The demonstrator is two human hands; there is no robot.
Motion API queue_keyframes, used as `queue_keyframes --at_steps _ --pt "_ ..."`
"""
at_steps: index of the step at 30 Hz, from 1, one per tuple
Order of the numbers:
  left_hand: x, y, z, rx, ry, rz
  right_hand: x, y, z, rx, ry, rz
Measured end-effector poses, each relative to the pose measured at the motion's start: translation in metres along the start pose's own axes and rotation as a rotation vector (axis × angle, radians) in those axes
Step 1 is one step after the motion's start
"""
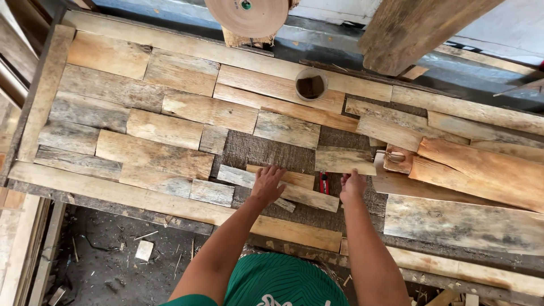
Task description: The person is arranging and fitting irregular wood pieces into a mosaic pattern on a flat surface, using a utility knife to make adjustments.
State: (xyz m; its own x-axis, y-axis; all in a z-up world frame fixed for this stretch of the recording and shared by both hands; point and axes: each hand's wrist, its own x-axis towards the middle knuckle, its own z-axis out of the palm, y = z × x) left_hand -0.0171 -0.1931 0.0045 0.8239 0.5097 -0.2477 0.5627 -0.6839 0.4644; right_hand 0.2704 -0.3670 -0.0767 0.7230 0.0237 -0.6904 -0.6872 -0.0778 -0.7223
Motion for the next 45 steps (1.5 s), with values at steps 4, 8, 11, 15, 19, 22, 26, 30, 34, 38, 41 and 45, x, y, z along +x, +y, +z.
queue_keyframes --at_steps 4,8,11,15,19,22,26,30,34,38,41,45 --pt "-0.001 0.012 0.002 -0.019 0.07 -0.041 -0.012 0.0 -0.019 0.074 -0.035 -0.064" --pt "0.008 0.034 -0.005 -0.308 0.206 -0.108 -0.032 0.001 -0.03 0.276 -0.115 -0.06" --pt "0.019 0.051 -0.005 -0.62 0.19 -0.241 -0.041 0.012 -0.034 0.323 -0.237 -0.053" --pt "0.042 0.047 0.027 -1.028 0.167 -0.317 -0.061 0.021 -0.026 0.269 -0.447 0.023" --pt "0.04 0.04 0.029 -1.093 0.162 -0.406 -0.059 0.028 -0.032 0.209 -0.628 0.023" --pt "0.034 0.022 0.037 -1.184 0.208 -0.432 -0.075 0.009 -0.032 0.22 -0.673 0.079" --pt "0.017 0.007 0.021 -1.124 0.22 -0.409 -0.072 0.003 -0.031 0.048 -0.595 0.091" --pt "0.008 -0.005 0.004 -0.991 0.217 -0.517 -0.062 0.02 -0.016 -0.216 -0.623 -0.005" --pt "0.02 -0.054 0.034 -0.917 0.259 -0.546 -0.076 0.036 0.01 -0.272 -0.55 -0.071" --pt "0.025 -0.09 0.027 -0.93 0.298 -0.481 -0.084 0.053 0.039 -0.269 -0.515 -0.05" --pt "0.025 -0.11 0.005 -0.915 0.287 -0.471 -0.095 0.063 0.061 -0.229 -0.503 0.004" --pt "0.022 -0.142 -0.004 -0.735 0.447 -0.323 -0.112 0.078 0.087 -0.268 -0.467 0.025"
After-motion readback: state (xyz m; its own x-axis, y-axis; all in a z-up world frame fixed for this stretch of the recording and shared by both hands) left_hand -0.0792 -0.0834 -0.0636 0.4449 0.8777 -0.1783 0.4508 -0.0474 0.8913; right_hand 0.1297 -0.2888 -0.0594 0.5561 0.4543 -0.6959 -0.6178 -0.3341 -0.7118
